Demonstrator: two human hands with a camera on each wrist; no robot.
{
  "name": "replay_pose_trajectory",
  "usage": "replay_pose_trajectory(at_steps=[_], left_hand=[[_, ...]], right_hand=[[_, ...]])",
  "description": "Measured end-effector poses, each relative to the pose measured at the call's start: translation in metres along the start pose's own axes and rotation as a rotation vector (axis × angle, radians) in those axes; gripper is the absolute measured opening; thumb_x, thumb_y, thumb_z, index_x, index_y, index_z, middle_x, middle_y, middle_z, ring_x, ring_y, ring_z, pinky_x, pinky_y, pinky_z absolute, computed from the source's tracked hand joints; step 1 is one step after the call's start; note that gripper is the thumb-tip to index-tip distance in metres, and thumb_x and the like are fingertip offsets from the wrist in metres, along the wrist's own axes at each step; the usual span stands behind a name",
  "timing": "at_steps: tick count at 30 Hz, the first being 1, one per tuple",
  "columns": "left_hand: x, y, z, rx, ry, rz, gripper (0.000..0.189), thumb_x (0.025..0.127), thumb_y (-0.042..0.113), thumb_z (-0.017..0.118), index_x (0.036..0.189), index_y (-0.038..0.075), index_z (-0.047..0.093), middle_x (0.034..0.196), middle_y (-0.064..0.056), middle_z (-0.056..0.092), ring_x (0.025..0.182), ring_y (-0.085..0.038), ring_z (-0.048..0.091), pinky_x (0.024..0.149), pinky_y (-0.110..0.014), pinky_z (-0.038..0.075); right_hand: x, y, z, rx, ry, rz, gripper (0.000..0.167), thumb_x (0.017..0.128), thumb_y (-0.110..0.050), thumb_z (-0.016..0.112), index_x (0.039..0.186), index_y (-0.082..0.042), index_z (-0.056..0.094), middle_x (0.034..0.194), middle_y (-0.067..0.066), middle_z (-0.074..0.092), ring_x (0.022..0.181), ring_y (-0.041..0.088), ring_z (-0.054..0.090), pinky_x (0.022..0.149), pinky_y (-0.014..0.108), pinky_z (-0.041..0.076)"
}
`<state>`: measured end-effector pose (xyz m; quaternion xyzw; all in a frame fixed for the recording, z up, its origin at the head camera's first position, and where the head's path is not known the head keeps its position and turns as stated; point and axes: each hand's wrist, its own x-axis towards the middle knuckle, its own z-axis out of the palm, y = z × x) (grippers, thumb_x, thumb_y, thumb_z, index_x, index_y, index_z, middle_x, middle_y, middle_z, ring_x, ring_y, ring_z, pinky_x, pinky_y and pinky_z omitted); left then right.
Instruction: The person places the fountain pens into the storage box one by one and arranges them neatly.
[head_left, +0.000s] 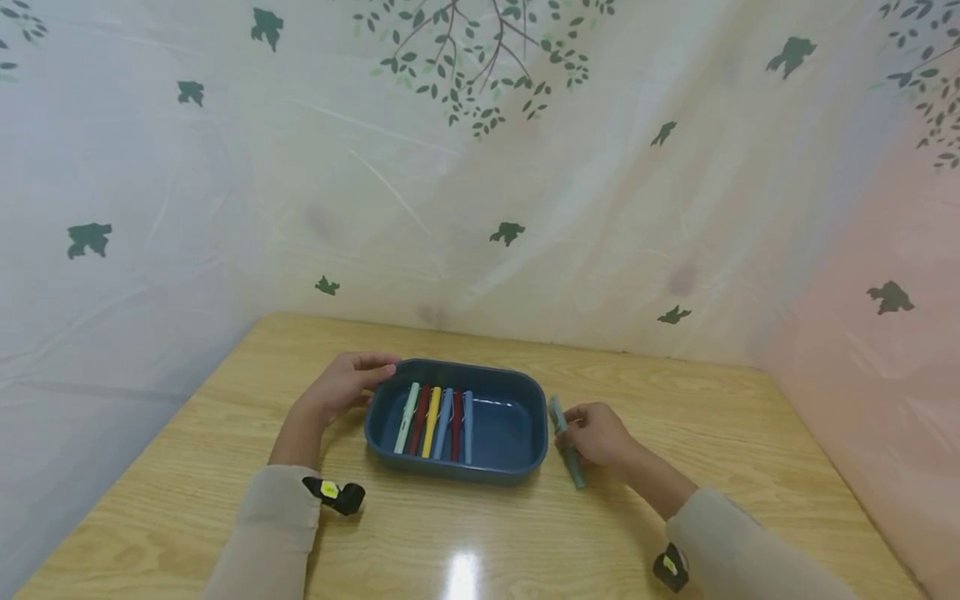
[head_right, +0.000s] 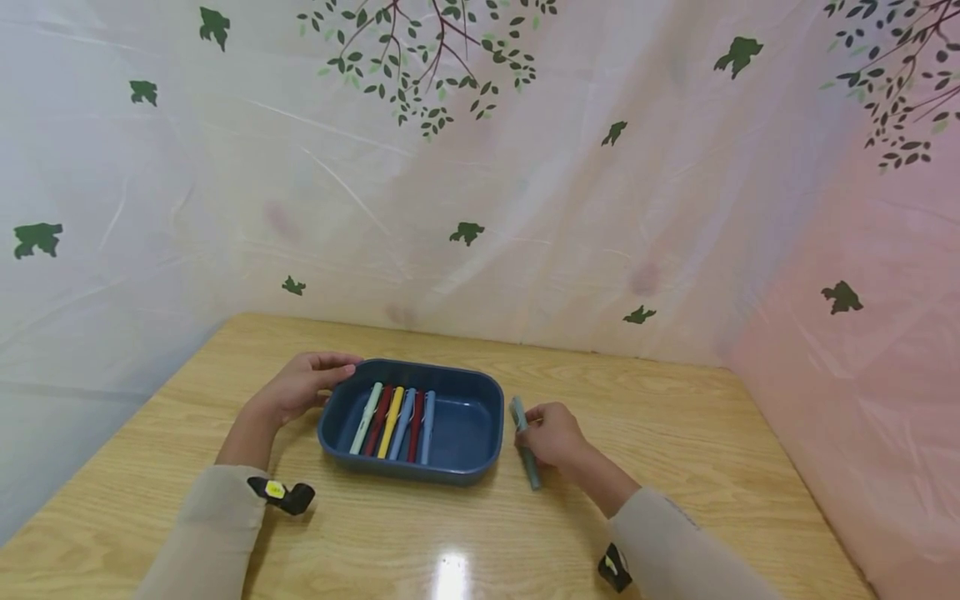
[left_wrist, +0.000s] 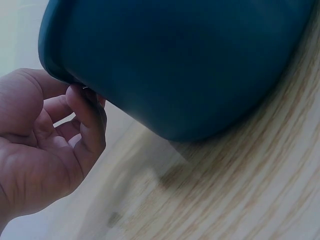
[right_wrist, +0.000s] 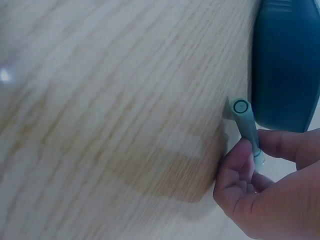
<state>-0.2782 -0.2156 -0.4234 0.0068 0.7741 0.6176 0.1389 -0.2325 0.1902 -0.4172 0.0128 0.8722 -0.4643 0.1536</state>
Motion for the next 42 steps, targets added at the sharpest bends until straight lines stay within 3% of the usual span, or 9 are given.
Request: replay_pose_trajectory(at_steps=[4,10,19,23,29,42], left_hand=[[0.000,0.000,-0.001,-0.006,-0.001,-0.001,0.042,0.103,0.030,0.065,0.138,0.006,0.062,0.129,-0.013,0.066,0.106,-0.024,0.064,0.086,-0.036,0.055],[-0.001,0.000,-0.001,-0.003,-0.013,0.012,0.045,0.103,0.030,0.064,0.140,0.003,0.060,0.131,-0.015,0.066,0.107,-0.024,0.064,0.086,-0.035,0.055],[-0.001,0.001,0.000,0.004,-0.010,0.003,0.045,0.103,0.031,0.064,0.139,0.005,0.061,0.132,-0.014,0.065,0.109,-0.025,0.064,0.088,-0.036,0.055],[-0.002,0.001,0.000,0.001,-0.009,0.003,0.044,0.103,0.031,0.064,0.139,0.005,0.061,0.132,-0.014,0.065,0.108,-0.025,0.064,0.089,-0.036,0.055],[-0.003,0.002,0.000,0.001,-0.011,0.009,0.045,0.104,0.031,0.063,0.140,0.004,0.060,0.132,-0.014,0.065,0.108,-0.024,0.064,0.088,-0.036,0.054],[-0.003,0.002,-0.001,0.000,-0.013,0.019,0.045,0.104,0.029,0.062,0.141,0.003,0.059,0.130,-0.014,0.066,0.104,-0.022,0.065,0.086,-0.035,0.055]], right_hand=[[-0.001,-0.001,-0.004,0.054,-0.001,-0.005,0.027,0.095,0.003,0.063,0.121,0.011,0.062,0.094,0.011,0.073,0.071,0.015,0.060,0.055,0.025,0.047],[-0.002,-0.009,-0.013,0.071,-0.005,-0.033,0.032,0.094,0.004,0.063,0.124,0.011,0.058,0.095,0.015,0.067,0.063,0.015,0.053,0.053,0.026,0.045],[0.000,-0.023,-0.028,0.140,-0.016,-0.034,0.038,0.097,-0.003,0.067,0.131,0.009,0.055,0.099,0.012,0.068,0.079,0.014,0.063,0.070,0.037,0.054],[0.003,-0.028,-0.033,0.143,-0.021,-0.034,0.042,0.099,-0.007,0.066,0.136,0.007,0.052,0.110,0.014,0.067,0.089,0.018,0.064,0.080,0.042,0.055],[0.006,-0.036,-0.038,0.153,-0.024,-0.049,0.047,0.100,-0.010,0.065,0.141,0.006,0.049,0.115,0.015,0.069,0.105,0.028,0.065,0.084,0.044,0.056],[0.012,-0.050,-0.047,0.215,-0.024,-0.073,0.050,0.101,-0.014,0.066,0.146,0.001,0.048,0.119,0.012,0.064,0.099,0.017,0.066,0.090,0.044,0.054]])
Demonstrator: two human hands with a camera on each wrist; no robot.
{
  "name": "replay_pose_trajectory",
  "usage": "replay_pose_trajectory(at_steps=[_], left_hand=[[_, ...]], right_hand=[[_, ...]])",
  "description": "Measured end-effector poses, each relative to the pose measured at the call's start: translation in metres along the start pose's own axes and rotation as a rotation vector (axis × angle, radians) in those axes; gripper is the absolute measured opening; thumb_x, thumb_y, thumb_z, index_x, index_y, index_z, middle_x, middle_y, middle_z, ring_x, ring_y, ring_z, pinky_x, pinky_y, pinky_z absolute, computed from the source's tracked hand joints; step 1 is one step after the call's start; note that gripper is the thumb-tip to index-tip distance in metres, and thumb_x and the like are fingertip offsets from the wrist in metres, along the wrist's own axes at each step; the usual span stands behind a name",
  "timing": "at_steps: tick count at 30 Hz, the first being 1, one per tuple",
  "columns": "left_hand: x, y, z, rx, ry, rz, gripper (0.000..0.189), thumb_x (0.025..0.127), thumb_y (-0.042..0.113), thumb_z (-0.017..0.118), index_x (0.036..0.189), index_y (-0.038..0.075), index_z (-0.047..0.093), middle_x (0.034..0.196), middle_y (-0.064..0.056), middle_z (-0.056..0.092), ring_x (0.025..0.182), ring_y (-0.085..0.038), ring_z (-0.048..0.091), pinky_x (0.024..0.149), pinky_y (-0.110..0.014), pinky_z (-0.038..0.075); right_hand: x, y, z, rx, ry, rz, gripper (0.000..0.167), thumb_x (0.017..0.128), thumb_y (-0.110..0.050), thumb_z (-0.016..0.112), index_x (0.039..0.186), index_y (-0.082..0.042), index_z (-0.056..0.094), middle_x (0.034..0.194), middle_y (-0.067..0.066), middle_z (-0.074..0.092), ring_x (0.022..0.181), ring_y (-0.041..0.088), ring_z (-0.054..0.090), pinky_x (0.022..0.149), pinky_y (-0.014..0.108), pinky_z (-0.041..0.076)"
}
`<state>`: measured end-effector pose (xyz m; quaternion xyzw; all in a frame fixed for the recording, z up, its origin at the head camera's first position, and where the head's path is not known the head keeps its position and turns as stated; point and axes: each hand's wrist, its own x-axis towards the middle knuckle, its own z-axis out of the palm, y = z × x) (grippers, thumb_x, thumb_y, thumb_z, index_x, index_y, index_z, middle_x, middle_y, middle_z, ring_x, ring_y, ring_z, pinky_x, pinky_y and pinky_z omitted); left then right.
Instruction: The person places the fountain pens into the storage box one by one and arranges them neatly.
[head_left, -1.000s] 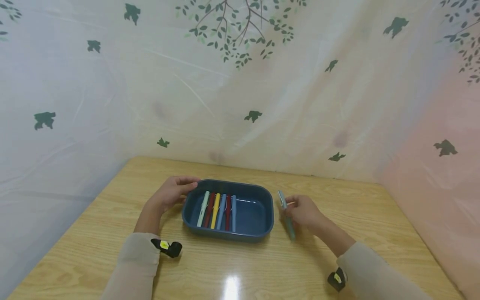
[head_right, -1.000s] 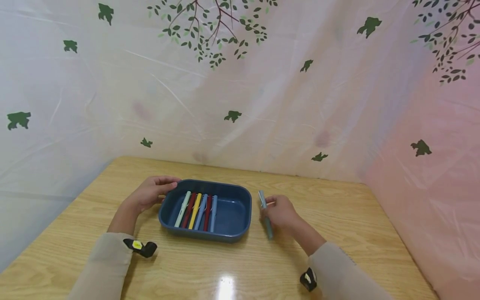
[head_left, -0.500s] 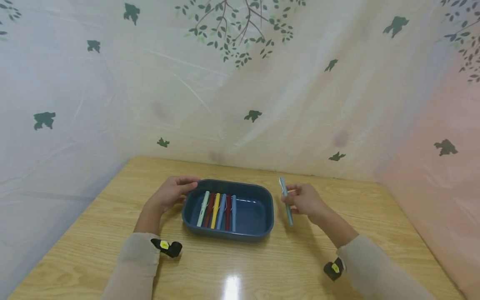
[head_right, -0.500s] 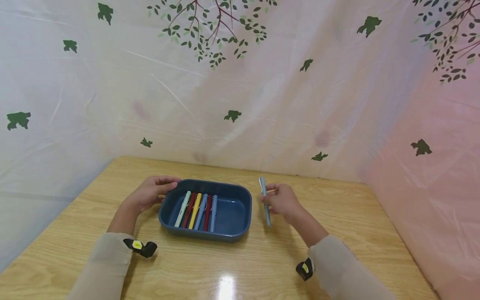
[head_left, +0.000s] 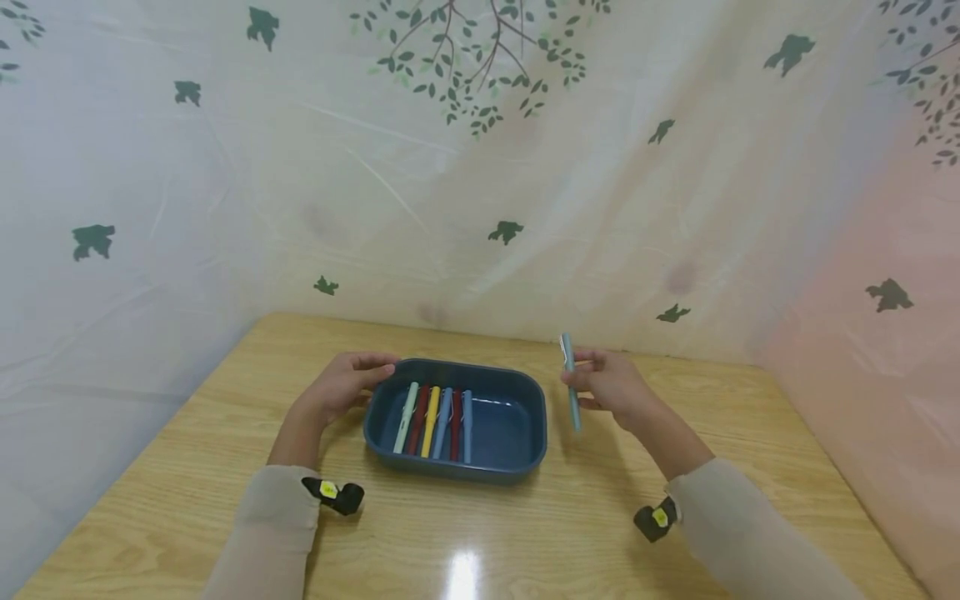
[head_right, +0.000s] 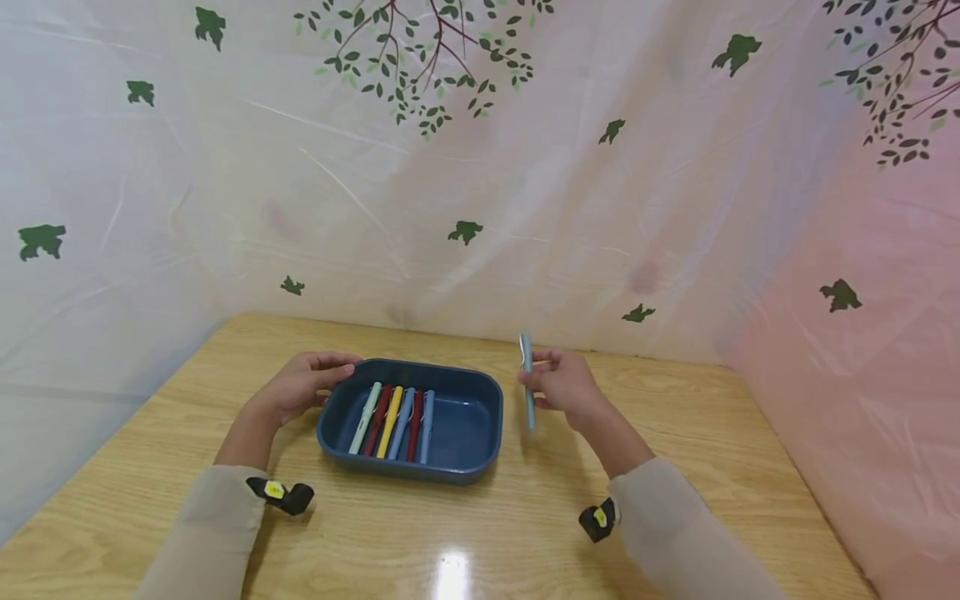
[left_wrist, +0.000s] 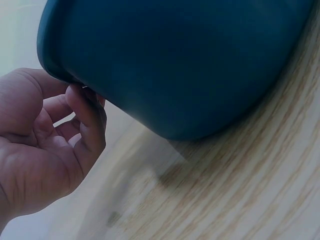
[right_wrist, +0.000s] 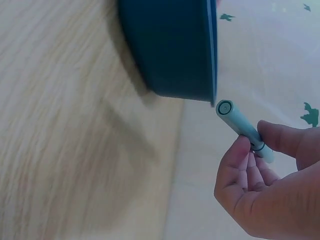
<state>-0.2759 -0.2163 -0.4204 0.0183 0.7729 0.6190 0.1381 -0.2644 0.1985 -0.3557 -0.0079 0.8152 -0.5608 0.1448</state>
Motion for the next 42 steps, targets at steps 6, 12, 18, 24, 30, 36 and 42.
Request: replay_pose_trajectory(at_steps=[6,12,18,24,30,36,42], left_hand=[[0.000,0.000,0.000,-0.012,-0.011,0.009,0.046,0.105,0.029,0.062,0.141,0.001,0.058,0.130,-0.015,0.066,0.105,-0.022,0.065,0.087,-0.035,0.055],[-0.001,0.000,0.000,-0.013,-0.014,0.008,0.046,0.104,0.029,0.062,0.142,0.002,0.058,0.131,-0.015,0.065,0.107,-0.023,0.065,0.088,-0.036,0.055],[-0.001,0.001,0.000,-0.006,-0.014,0.009,0.046,0.105,0.030,0.062,0.142,0.003,0.058,0.134,-0.015,0.064,0.109,-0.025,0.064,0.088,-0.036,0.054],[-0.001,0.001,0.001,-0.011,-0.012,0.009,0.046,0.104,0.029,0.062,0.141,0.003,0.058,0.133,-0.015,0.064,0.107,-0.025,0.064,0.086,-0.036,0.054],[0.000,0.000,0.000,-0.014,-0.016,0.012,0.046,0.105,0.029,0.062,0.142,0.002,0.058,0.133,-0.014,0.064,0.107,-0.023,0.064,0.087,-0.035,0.055],[0.003,-0.001,0.000,-0.015,-0.022,0.013,0.047,0.105,0.029,0.062,0.142,0.002,0.058,0.133,-0.014,0.064,0.107,-0.023,0.064,0.087,-0.036,0.055],[0.006,-0.002,-0.001,-0.025,-0.019,0.006,0.046,0.104,0.028,0.063,0.142,0.001,0.057,0.133,-0.014,0.065,0.110,-0.024,0.064,0.088,-0.036,0.054]], right_hand=[[0.002,-0.009,0.005,0.025,0.015,-0.010,0.051,0.102,-0.014,0.066,0.147,0.001,0.048,0.120,0.013,0.064,0.096,0.016,0.066,0.084,0.036,0.055],[0.005,-0.013,0.015,0.066,0.020,-0.011,0.049,0.100,-0.012,0.066,0.145,0.001,0.049,0.120,0.016,0.065,0.093,0.016,0.066,0.082,0.035,0.055],[0.008,-0.017,0.027,0.096,0.019,-0.015,0.048,0.099,-0.011,0.068,0.142,0.000,0.052,0.119,0.015,0.066,0.099,0.022,0.067,0.083,0.037,0.055],[0.007,-0.021,0.042,0.121,0.011,-0.023,0.044,0.098,-0.008,0.068,0.140,-0.001,0.055,0.115,0.014,0.068,0.105,0.029,0.066,0.082,0.039,0.056],[0.009,-0.020,0.055,0.133,-0.006,-0.030,0.042,0.096,-0.009,0.071,0.136,-0.002,0.059,0.110,0.011,0.071,0.097,0.022,0.066,0.082,0.040,0.056],[0.010,-0.020,0.067,0.150,-0.024,-0.039,0.043,0.096,-0.007,0.071,0.136,0.001,0.058,0.114,0.016,0.072,0.112,0.035,0.066,0.082,0.041,0.057],[0.011,-0.022,0.083,0.170,-0.046,-0.029,0.041,0.095,-0.005,0.071,0.134,0.002,0.059,0.117,0.021,0.071,0.108,0.035,0.068,0.078,0.038,0.058]])
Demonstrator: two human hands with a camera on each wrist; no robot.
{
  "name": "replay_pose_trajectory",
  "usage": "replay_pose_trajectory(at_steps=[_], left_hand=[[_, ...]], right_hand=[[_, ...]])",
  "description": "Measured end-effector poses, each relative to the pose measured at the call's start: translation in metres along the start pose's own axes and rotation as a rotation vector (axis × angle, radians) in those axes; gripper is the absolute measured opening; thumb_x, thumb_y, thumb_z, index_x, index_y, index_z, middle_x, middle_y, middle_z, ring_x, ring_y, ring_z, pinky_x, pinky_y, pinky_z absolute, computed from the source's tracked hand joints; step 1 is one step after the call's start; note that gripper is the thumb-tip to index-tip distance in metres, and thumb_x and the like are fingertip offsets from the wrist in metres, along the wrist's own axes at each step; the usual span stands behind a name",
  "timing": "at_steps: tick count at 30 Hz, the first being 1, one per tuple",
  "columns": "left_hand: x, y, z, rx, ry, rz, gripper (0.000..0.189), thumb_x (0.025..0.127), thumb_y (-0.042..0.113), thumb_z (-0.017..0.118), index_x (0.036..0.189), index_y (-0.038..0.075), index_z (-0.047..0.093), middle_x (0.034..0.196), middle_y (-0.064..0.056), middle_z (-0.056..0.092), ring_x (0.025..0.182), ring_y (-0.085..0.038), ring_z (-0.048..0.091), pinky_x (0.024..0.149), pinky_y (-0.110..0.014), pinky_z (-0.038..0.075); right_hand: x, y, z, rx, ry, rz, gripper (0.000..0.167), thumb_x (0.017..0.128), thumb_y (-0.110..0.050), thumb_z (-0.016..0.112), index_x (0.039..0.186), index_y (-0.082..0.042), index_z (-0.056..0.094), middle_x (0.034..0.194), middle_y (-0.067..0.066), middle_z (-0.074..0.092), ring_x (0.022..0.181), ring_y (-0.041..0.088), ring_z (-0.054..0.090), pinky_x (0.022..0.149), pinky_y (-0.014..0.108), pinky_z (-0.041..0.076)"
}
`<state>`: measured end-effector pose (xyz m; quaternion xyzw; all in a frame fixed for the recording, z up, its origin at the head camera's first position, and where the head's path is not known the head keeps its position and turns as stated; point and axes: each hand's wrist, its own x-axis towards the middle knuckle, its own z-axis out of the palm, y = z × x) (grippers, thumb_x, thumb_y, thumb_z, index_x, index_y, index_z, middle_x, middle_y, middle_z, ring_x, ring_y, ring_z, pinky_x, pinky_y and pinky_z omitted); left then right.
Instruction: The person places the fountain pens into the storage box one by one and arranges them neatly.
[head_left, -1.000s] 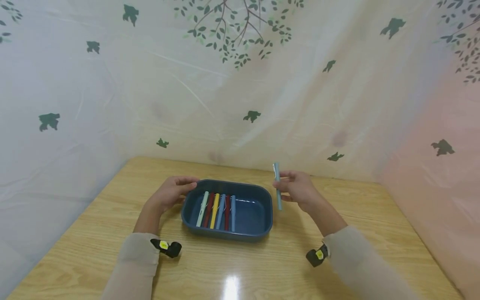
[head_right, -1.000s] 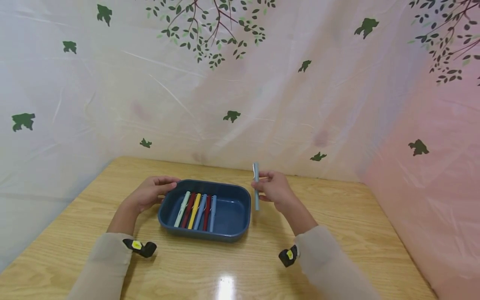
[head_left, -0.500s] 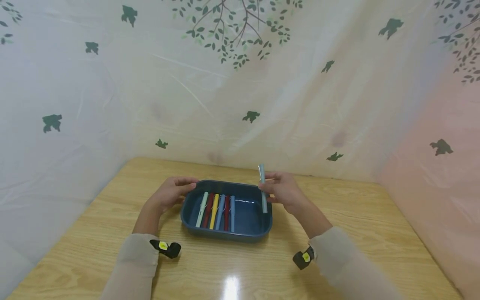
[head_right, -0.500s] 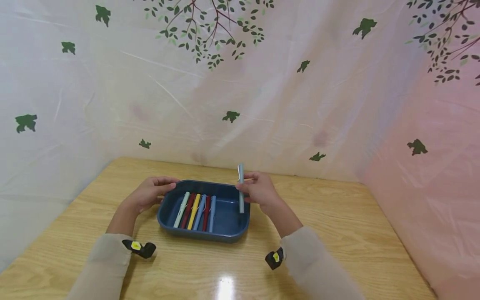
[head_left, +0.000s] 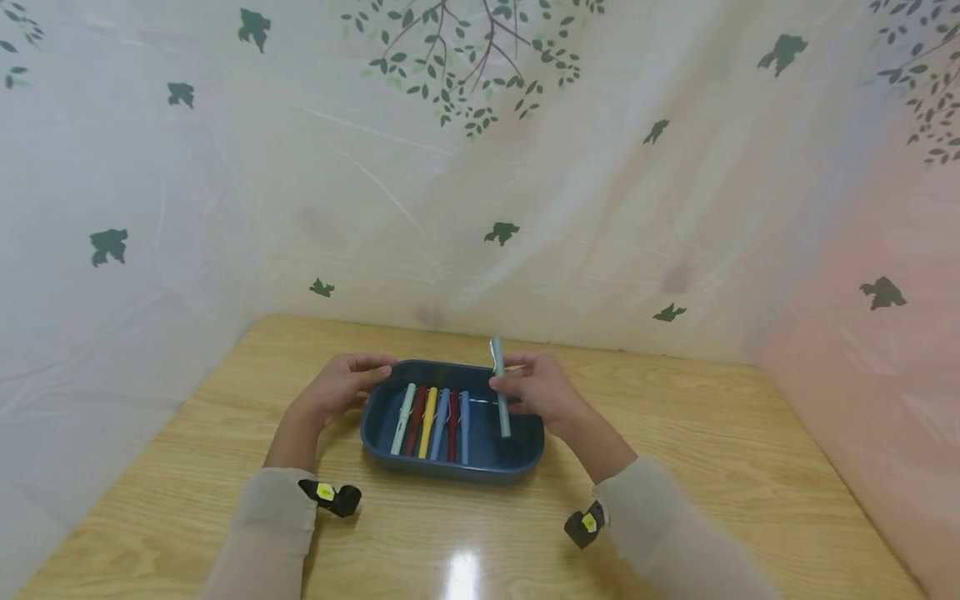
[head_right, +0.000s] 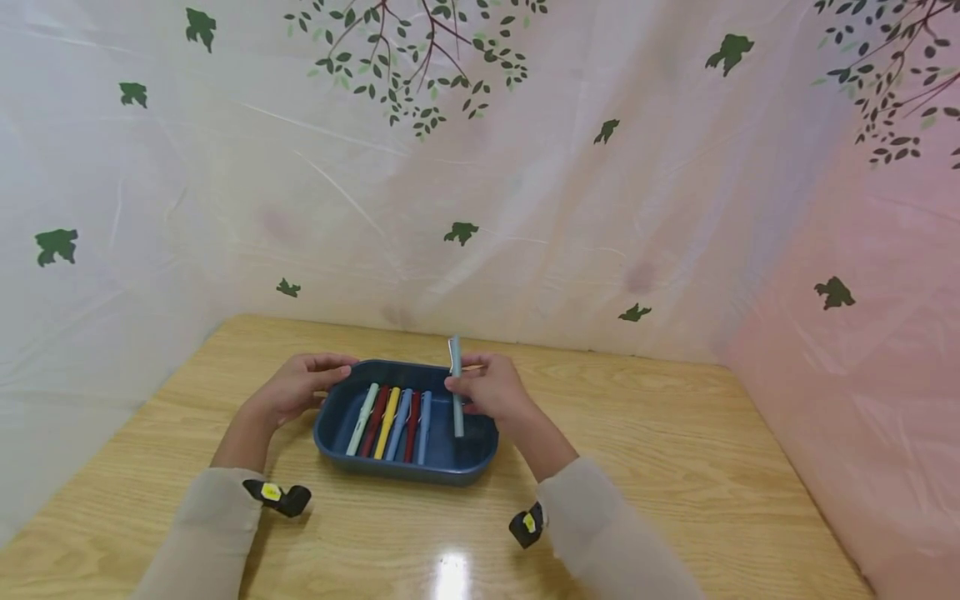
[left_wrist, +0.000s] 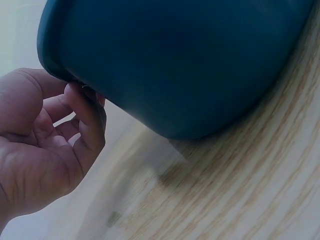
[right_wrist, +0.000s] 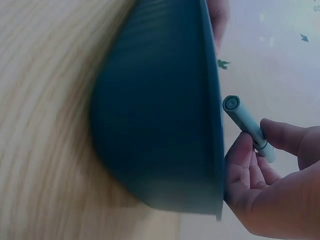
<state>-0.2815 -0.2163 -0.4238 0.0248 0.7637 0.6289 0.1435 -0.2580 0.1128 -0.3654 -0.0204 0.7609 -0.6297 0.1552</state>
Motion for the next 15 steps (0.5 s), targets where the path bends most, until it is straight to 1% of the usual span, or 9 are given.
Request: replay_pose_trajectory(at_steps=[3,6,11,15], left_hand=[[0.000,0.000,0.000,0.002,0.002,-0.001,0.046,0.104,0.028,0.062,0.142,0.002,0.057,0.133,-0.014,0.065,0.110,-0.024,0.064,0.089,-0.037,0.054],[0.000,0.000,-0.001,0.005,0.001,-0.002,0.047,0.104,0.028,0.062,0.142,0.002,0.057,0.133,-0.014,0.065,0.111,-0.024,0.064,0.090,-0.037,0.054],[0.000,0.001,0.000,0.009,0.000,0.002,0.046,0.104,0.028,0.062,0.142,0.001,0.058,0.131,-0.014,0.065,0.109,-0.023,0.064,0.089,-0.037,0.054],[-0.001,0.002,0.000,0.007,0.000,0.002,0.045,0.105,0.028,0.062,0.141,0.001,0.058,0.132,-0.015,0.065,0.108,-0.023,0.064,0.089,-0.036,0.055]], right_hand=[[0.001,0.002,0.009,0.010,-0.009,0.001,0.041,0.095,-0.003,0.071,0.134,0.004,0.059,0.115,0.020,0.072,0.108,0.036,0.067,0.076,0.037,0.058],[0.002,0.005,0.015,0.009,-0.010,0.009,0.040,0.095,-0.003,0.071,0.133,0.004,0.059,0.113,0.018,0.073,0.105,0.033,0.068,0.076,0.038,0.058],[0.004,0.011,0.022,0.006,-0.017,0.027,0.038,0.095,-0.005,0.072,0.130,0.002,0.061,0.110,0.013,0.073,0.104,0.031,0.068,0.078,0.039,0.058],[0.005,0.015,0.027,0.014,-0.032,0.044,0.038,0.095,-0.004,0.072,0.131,0.003,0.060,0.109,0.012,0.073,0.101,0.029,0.069,0.078,0.039,0.059]])
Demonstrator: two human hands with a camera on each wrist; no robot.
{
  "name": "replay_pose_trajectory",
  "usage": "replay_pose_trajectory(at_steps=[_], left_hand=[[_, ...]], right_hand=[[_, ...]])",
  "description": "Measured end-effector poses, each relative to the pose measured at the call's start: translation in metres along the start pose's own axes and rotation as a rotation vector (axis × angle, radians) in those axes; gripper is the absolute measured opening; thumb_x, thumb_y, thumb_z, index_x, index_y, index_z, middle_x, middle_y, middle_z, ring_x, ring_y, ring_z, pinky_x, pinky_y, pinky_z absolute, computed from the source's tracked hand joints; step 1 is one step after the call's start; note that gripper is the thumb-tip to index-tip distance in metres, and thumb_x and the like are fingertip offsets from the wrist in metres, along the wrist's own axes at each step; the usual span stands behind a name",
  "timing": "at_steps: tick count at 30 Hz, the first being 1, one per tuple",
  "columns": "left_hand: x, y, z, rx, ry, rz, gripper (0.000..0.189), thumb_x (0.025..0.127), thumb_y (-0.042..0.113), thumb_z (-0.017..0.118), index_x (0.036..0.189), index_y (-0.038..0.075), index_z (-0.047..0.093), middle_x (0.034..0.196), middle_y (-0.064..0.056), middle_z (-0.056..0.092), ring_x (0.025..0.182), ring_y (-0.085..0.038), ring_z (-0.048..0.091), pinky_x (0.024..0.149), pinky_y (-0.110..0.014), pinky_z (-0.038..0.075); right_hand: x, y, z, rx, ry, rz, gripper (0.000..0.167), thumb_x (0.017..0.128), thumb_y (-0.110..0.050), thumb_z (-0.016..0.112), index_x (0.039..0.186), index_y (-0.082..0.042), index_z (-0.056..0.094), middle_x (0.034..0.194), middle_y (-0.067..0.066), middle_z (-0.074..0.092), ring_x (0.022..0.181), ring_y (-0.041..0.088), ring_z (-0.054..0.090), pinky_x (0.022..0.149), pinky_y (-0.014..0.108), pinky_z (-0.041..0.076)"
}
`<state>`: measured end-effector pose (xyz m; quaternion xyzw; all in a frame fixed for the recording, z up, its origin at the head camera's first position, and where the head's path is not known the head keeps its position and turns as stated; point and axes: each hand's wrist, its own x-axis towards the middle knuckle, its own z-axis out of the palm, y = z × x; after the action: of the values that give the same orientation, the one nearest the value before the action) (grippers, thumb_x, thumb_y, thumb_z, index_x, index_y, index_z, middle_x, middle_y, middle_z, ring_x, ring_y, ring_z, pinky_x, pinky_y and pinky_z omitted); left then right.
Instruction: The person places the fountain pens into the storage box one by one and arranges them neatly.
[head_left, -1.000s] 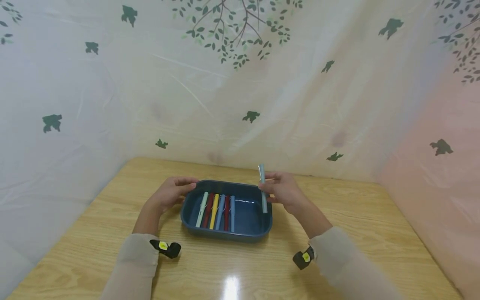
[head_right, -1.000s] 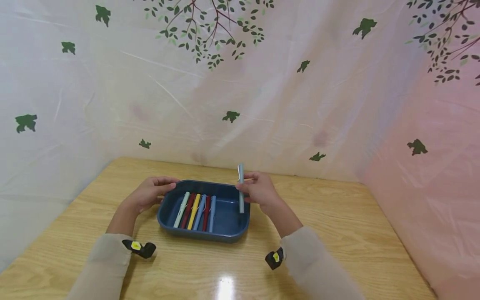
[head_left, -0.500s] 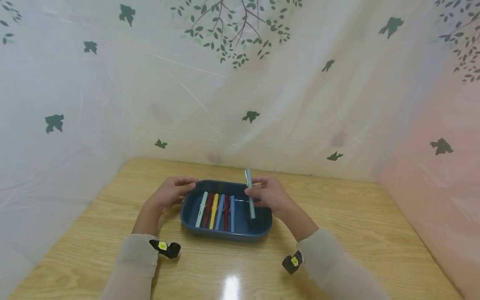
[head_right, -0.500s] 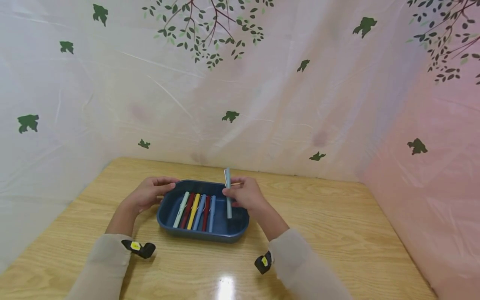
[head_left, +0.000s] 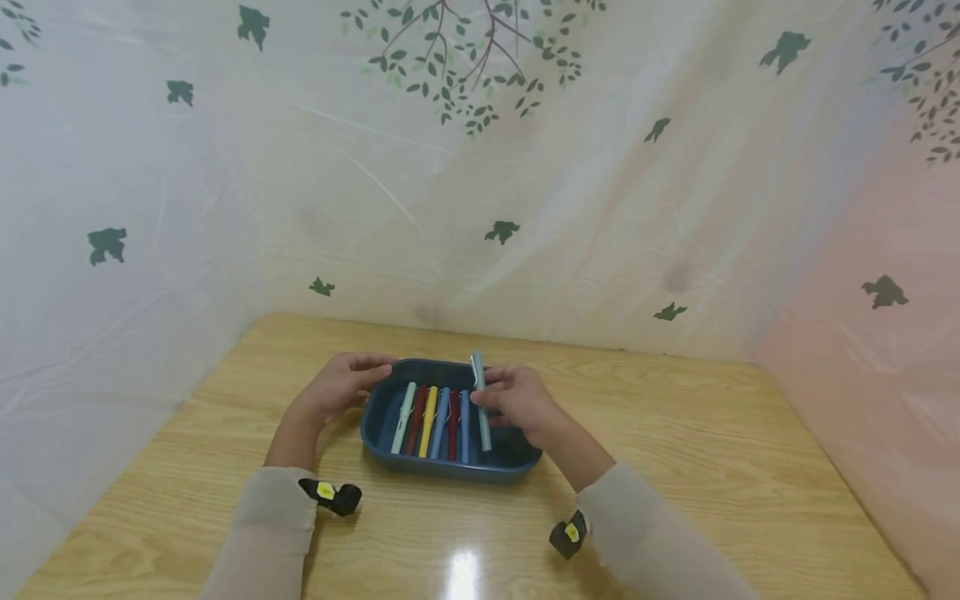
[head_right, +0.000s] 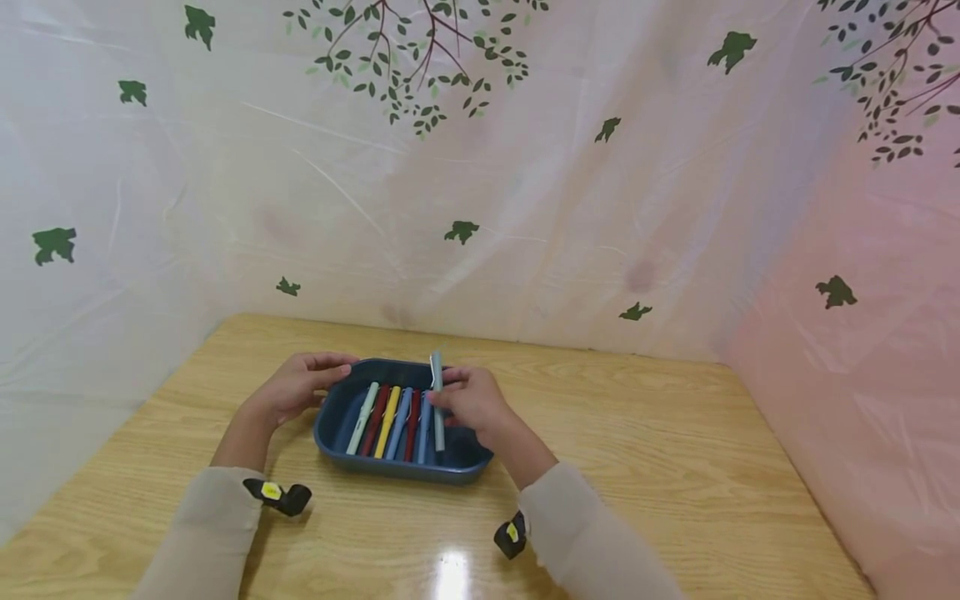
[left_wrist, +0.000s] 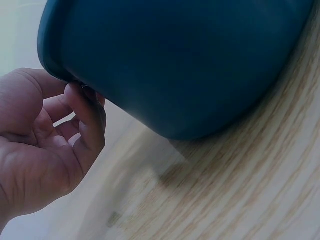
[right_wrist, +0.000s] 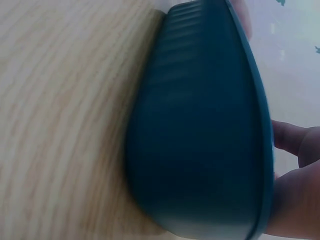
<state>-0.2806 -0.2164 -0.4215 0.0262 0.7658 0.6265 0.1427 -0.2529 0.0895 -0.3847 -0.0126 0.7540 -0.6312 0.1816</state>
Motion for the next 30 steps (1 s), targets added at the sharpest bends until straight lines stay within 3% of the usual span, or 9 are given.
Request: replay_pose_trajectory(at_steps=[6,30], left_hand=[[0.000,0.000,-0.001,-0.007,-0.002,-0.006,0.046,0.105,0.028,0.062,0.142,0.001,0.057,0.134,-0.016,0.064,0.109,-0.023,0.064,0.088,-0.036,0.055],[0.000,-0.002,0.000,0.000,0.007,-0.012,0.045,0.104,0.029,0.063,0.141,0.003,0.059,0.132,-0.014,0.065,0.108,-0.024,0.064,0.091,-0.038,0.054]], right_hand=[[0.000,0.004,0.005,0.006,0.001,0.046,0.037,0.095,-0.003,0.070,0.130,0.003,0.059,0.109,0.013,0.070,0.093,0.022,0.066,0.078,0.038,0.058],[0.002,0.015,0.020,-0.060,0.075,0.203,0.036,0.092,-0.002,0.074,0.125,0.002,0.059,0.106,0.012,0.068,0.091,0.020,0.066,0.075,0.034,0.058]])
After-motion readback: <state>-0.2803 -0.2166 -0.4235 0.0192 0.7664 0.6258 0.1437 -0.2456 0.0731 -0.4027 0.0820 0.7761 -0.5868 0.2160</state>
